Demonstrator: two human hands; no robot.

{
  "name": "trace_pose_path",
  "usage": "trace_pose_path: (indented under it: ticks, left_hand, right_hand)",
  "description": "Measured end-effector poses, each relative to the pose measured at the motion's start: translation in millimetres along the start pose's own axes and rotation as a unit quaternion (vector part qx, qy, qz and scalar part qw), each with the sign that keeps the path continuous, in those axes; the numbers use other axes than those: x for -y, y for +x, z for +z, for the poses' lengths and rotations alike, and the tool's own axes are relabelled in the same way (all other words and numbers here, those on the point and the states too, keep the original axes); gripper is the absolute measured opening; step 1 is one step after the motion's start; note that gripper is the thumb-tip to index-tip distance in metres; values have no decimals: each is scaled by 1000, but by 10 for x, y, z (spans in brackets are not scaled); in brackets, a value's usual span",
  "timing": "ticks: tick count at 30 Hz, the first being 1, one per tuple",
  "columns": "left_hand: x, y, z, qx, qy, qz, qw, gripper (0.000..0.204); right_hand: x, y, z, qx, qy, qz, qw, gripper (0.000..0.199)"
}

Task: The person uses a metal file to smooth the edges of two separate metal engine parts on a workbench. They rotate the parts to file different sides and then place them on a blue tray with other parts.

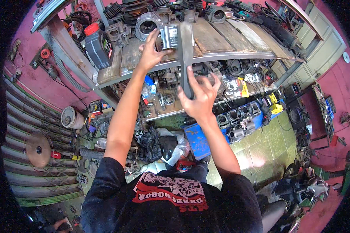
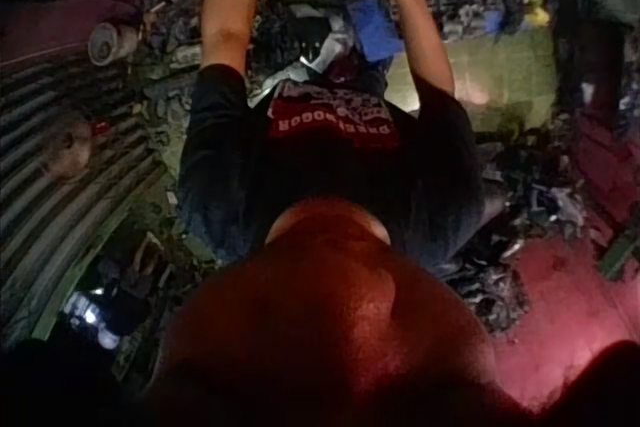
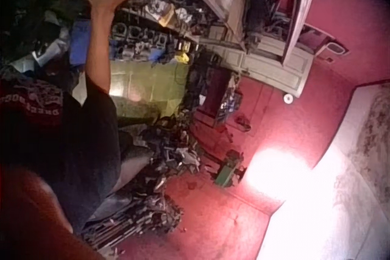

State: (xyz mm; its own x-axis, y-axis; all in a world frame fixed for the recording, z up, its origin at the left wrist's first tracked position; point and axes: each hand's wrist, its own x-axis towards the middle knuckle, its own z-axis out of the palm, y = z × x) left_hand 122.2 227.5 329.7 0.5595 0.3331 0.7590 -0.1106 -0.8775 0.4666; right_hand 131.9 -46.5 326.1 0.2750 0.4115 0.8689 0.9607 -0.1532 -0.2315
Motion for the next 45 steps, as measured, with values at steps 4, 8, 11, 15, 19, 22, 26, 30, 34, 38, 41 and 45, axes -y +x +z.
trace_pose_path:
  ticks: [4,8,11,15,19,22,26,30,34,38,41,45]
  left_hand:
    - [-58,13,-19,-4,-18,-17,1000,103]
    - [-78,-2,-47,-28,23,16,999,94]
    - [-137,4,-66,-28,-42,42,998,91]
    - [-210,5,-80,2,38,36,999,93]
    - [-177,-24,-49,-17,96,57,994,90]
    - [-216,3,-49,-11,116,63,991,83]
    - [-185,94,-2,6,170,60,984,68]
    - [-67,202,69,8,185,60,981,66]
    - [-68,212,88,13,149,16,989,68]
    - [-66,145,36,45,200,16,979,73]
    - [-39,139,3,33,212,30,976,70]
    - [-137,151,-69,77,211,12,974,70]
  right_hand:
    - [-30,114,45,-8,-27,-2,1000,68]
    - [-41,-241,112,6,-11,-11,1000,68]
    - [-52,-311,82,20,-14,-7,1000,66]
    - [-76,-320,86,21,-12,5,1000,66]
    - [-100,-371,79,29,-10,-12,999,66]
    - [-132,-408,87,28,-7,-5,1000,66]
    - [-186,-315,126,42,-28,14,999,65]
    - [-276,-191,239,31,-41,22,998,65]
    - [-312,-145,335,4,-24,10,1000,63]
    - [-304,-215,355,20,-46,9,999,62]
    - [-302,-216,385,16,-27,17,999,63]
    - [-325,-226,379,17,-30,9,999,64]
